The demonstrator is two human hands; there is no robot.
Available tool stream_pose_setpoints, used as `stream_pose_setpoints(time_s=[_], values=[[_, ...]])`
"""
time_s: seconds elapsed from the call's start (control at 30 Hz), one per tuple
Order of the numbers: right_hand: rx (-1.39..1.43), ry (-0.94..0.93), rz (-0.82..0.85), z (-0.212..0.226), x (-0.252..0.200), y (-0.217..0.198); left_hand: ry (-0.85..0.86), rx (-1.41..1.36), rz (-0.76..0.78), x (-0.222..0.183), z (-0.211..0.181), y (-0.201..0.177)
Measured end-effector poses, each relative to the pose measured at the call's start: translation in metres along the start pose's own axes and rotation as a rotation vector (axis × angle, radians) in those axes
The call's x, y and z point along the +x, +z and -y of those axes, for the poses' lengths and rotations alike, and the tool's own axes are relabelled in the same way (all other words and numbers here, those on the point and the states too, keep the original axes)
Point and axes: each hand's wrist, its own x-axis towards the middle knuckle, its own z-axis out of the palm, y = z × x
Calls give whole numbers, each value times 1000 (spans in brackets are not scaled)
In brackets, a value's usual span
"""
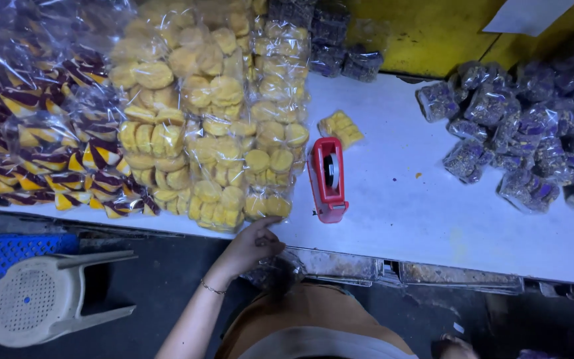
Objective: The person packages bread products by hand and using a tape dispenser. The person picks up individual baked items, places them into plastic bags, and seals the bags using a manual tape dispenser on the table.
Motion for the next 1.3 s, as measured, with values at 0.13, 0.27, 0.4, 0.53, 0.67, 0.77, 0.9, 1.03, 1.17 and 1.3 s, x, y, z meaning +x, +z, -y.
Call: stream_pose_setpoints(time_s=[0.13,0.27,0.4,0.53,0.67,0.77,0.9,1.03,1.17,1.3], values=[[-341,478,-107,-37,50,0,40,-49,-18,-4,1,1],[-852,181,165,-30,83,12,54,-25,-13,-15,-2,6],[-889,224,154,99,-67,-26,101,-31,-40,-23,-6,7],[-412,-266,-216,121,-10,-23,188,-31,-123,-22,-8,18],[356,-802,-373,247,5,-24,302,7,-276,-7,8,50],[453,-763,-281,315,49,-16,323,90,-337,9,3,65],[202,-767,-288,323,5,-28,344,95,-389,20,-11,82],[-433,-749,-591,268,13,-31,306,94,-450,26,-20,94],[343,-1060,-400,275,-53,-66,411,101,-505,36,-40,113],[434,-1175,-140,281,-106,-76,456,58,-522,43,-63,143]])
